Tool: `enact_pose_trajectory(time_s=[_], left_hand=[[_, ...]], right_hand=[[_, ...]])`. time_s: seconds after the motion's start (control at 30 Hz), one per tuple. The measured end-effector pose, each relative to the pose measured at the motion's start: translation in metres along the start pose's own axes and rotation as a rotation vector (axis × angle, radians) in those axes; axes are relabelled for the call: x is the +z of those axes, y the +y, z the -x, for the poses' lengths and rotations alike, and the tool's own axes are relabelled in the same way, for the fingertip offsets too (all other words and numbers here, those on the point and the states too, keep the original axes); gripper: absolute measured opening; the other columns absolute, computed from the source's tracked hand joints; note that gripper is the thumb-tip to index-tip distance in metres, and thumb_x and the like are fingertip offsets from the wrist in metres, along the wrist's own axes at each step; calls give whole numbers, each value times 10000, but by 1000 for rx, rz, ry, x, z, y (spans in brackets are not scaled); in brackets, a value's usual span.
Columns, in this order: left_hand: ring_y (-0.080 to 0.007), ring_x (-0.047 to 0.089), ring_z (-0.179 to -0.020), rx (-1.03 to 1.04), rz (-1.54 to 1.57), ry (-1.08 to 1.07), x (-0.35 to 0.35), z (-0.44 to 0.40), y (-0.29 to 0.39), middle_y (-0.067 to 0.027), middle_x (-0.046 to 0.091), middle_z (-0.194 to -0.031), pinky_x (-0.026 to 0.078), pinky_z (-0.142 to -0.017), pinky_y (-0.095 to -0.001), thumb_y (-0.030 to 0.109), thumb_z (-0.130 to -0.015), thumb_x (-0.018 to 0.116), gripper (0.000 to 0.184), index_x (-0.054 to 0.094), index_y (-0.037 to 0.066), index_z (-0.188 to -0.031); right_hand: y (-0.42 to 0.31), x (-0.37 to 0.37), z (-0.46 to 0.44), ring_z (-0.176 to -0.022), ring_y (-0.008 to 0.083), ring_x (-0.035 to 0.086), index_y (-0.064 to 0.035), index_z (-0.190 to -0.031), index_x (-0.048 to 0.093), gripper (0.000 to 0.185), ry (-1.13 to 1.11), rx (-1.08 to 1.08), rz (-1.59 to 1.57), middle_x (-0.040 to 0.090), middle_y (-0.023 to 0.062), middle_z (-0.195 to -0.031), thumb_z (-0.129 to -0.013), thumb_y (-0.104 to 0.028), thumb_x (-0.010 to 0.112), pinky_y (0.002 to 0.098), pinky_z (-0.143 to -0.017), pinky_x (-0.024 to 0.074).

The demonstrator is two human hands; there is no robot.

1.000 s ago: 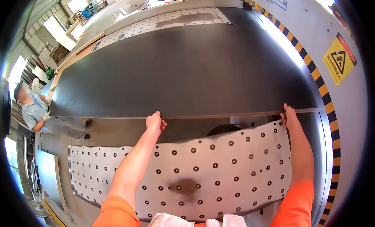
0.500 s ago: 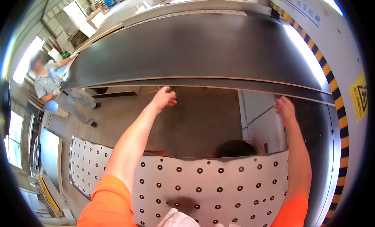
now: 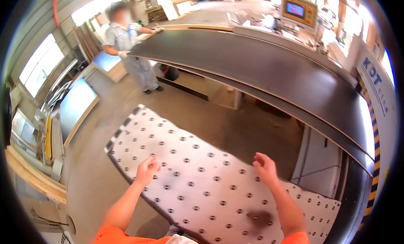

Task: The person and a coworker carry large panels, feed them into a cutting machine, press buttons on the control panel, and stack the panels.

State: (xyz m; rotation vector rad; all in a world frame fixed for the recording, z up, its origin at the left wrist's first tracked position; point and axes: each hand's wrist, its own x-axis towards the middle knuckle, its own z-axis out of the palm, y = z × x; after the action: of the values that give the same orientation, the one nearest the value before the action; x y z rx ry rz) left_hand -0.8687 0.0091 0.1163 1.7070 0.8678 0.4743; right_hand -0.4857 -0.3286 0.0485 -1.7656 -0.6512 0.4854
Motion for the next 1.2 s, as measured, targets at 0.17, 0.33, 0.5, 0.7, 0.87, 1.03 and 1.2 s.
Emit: enact_pose_trajectory(time_s=[0.17, 0.33, 0.5, 0.7, 0.87, 1.03, 1.2], left_hand=[[-131, 631, -759, -97, 99, 425, -224, 135, -109, -73, 670, -850, 525, -735, -279, 114, -963, 602, 385, 518, -114, -1261], [-144, 628, -709, -340, 127, 781, -386, 250, -212, -67, 645, -779, 531, -693, -287, 74, -938, 592, 241, 580, -83, -1120], [-181, 676, -775, -439, -406, 509, -468, 262, -239, -42, 691, -847, 554, -755, -342, 312, -975, 596, 330, 675, 9, -1081], [-136, 653, -743, -485, 122, 429, -508, 85, -280, -56, 705, -861, 526, -724, -265, 130, -930, 636, 318, 601, -110, -1136], [-135, 672, -836, -379, 46, 36, -564, -88, -272, -84, 720, -906, 532, -780, -280, 172, -941, 637, 388, 593, -114, -1200], [-151, 694, -854, -437, -77, -75, -651, -217, -301, -108, 726, -938, 542, -797, -286, 151, -946, 636, 394, 584, -113, -1234], [-153, 701, -830, -486, -27, -213, -692, -357, -282, -124, 726, -937, 549, -782, -293, 126, -943, 637, 368, 587, -117, -1214]], right_hand=[[-110, 234, -17, -1201, 344, 558, -42, -1279, 600, 510, -70, -245, 538, 609, 150, -1250, -795, -158, 709, 418, -1027, 451], [-170, 422, -50, -1400, 341, 369, -42, -1371, 515, 614, 6, -191, 818, 450, 150, -1470, -820, -251, 686, 492, -1193, 243], [-186, 467, -57, -1443, 347, 310, -53, -1424, 475, 623, 111, -92, 921, 391, 160, -1525, -865, -278, 635, 501, -1219, 173], [-194, 483, -67, -1431, 369, 326, -40, -1384, 519, 598, 142, -80, 932, 413, 180, -1509, -818, -193, 640, 501, -1213, 193], [-171, 507, -87, -1427, 382, 328, -17, -1396, 495, 604, 351, 76, 904, 388, 187, -1534, -826, -155, 639, 462, -1208, 228], [-201, 612, -164, -1492, 375, 206, -16, -1484, 369, 751, 444, 305, 988, 283, 191, -1593, -851, -268, 684, 549, -1215, 136], [-240, 679, -207, -1521, 339, 157, -59, -1513, 363, 757, 407, 375, 992, 271, 153, -1614, -875, -363, 636, 492, -1242, 86]])
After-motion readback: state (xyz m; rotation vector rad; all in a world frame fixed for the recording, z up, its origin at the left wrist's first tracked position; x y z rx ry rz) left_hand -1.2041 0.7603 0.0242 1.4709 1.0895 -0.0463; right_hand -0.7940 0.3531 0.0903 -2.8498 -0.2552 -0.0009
